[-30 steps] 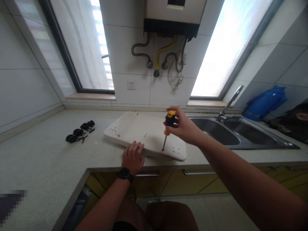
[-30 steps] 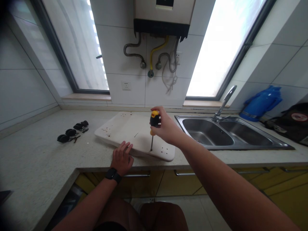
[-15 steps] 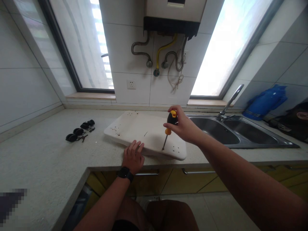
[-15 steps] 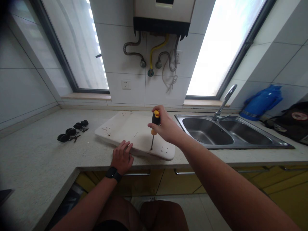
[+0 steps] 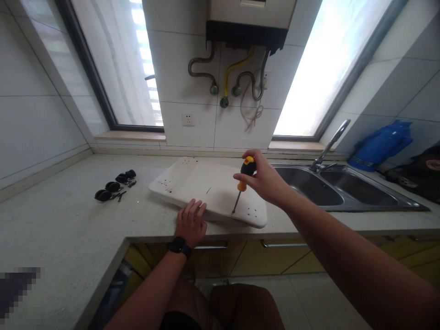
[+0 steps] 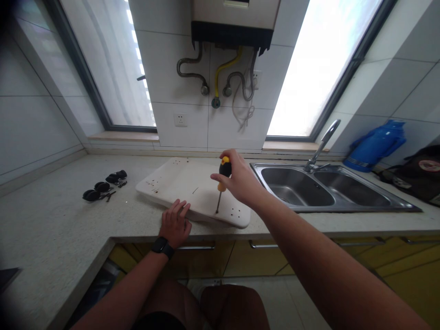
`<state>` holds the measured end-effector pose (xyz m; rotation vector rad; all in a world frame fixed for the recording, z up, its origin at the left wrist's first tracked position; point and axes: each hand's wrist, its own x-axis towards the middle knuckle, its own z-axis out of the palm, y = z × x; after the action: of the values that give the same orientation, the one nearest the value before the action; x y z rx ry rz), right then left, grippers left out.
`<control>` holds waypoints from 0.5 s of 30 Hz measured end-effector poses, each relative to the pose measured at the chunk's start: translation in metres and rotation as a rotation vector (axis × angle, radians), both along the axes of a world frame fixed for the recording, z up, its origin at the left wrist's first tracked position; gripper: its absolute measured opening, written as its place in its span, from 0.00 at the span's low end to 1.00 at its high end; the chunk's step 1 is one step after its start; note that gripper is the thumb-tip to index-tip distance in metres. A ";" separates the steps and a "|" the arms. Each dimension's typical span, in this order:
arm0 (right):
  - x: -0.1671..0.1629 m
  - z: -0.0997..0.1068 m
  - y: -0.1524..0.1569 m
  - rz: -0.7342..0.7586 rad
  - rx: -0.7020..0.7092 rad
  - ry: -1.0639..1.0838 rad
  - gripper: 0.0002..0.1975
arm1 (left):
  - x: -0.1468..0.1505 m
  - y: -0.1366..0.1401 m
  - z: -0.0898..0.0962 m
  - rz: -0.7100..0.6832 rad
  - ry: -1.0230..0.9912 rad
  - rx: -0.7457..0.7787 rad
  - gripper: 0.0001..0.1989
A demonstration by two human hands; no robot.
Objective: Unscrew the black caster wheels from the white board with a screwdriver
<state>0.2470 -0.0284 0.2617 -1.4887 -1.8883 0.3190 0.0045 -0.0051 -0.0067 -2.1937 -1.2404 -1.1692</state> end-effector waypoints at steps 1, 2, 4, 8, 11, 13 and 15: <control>0.000 0.001 0.000 -0.023 0.019 -0.032 0.27 | 0.000 0.000 0.000 -0.001 0.000 -0.002 0.37; 0.000 0.002 0.001 -0.037 0.027 -0.041 0.27 | 0.000 0.000 0.000 -0.001 -0.002 -0.003 0.37; 0.002 0.003 0.002 -0.048 0.000 -0.007 0.29 | 0.000 0.000 0.000 -0.002 -0.006 0.000 0.36; 0.005 0.003 0.003 -0.001 -0.048 0.129 0.31 | 0.001 0.001 0.000 0.003 -0.008 0.020 0.37; 0.007 0.001 0.004 0.084 -0.078 0.145 0.33 | 0.001 0.001 0.000 0.008 -0.006 0.035 0.36; 0.006 -0.001 0.003 0.111 -0.090 0.116 0.32 | 0.001 0.001 0.000 0.008 -0.006 0.035 0.36; 0.005 -0.002 0.003 0.092 -0.066 0.064 0.28 | 0.001 0.001 0.000 0.008 -0.004 0.034 0.35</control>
<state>0.2516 -0.0257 0.2600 -1.4192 -1.9152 0.4704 0.0054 -0.0040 -0.0063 -2.1612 -1.2213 -1.1831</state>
